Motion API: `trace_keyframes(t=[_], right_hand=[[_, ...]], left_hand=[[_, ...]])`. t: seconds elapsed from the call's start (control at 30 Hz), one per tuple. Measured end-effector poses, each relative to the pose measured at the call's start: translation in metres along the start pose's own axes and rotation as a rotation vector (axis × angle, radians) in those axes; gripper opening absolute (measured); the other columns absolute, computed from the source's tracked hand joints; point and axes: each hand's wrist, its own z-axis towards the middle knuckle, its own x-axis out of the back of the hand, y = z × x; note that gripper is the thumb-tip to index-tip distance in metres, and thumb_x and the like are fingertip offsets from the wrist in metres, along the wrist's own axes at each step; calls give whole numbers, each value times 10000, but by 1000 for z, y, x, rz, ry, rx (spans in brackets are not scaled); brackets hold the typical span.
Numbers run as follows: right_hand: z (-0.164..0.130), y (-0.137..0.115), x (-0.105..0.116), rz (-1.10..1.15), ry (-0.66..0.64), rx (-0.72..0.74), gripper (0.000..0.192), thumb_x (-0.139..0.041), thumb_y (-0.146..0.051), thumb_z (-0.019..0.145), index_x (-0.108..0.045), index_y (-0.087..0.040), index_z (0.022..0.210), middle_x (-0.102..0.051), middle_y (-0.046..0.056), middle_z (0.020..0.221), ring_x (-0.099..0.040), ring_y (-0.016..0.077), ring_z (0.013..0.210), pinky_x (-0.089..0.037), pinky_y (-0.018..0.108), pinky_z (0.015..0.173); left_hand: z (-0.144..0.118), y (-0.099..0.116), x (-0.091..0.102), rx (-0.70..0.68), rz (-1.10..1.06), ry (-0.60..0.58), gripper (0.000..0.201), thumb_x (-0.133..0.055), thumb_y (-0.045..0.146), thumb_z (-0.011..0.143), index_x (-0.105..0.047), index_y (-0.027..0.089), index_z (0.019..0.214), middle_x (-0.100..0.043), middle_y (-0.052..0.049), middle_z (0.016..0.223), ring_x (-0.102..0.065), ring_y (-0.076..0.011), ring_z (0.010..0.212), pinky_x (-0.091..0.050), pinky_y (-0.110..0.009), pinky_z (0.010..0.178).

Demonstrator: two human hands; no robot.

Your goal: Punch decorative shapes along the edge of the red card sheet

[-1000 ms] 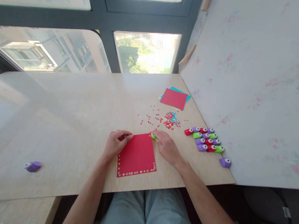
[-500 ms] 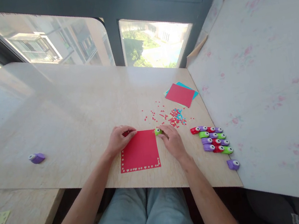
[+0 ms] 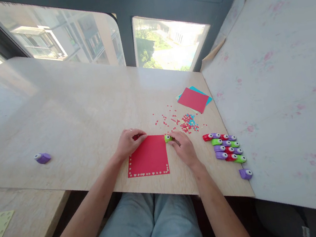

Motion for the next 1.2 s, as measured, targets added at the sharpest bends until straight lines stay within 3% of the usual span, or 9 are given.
trace_keyframes(t=[0.93,1.2], right_hand=[[5,-2,-1,-65,44,1,269,-539,-313,921,-703,-242,1122,-700,91,1127,-624,257,1079,-482,470,977],[3,-2,0,-71,29,4,286,-529,-347,930,-697,-265,1146,-699,82,1148,-612,264,1110,-462,492,998]], left_hand=[[1,-3,1,-8,-117,-9,140,-637,263,860,-762,210,827,-753,-35,819,-639,-162,718,-473,-280,703],[2,-6,-2,19,-188,-1,174,-622,307,865,-761,208,832,-757,-45,845,-660,-172,768,-496,-292,750]])
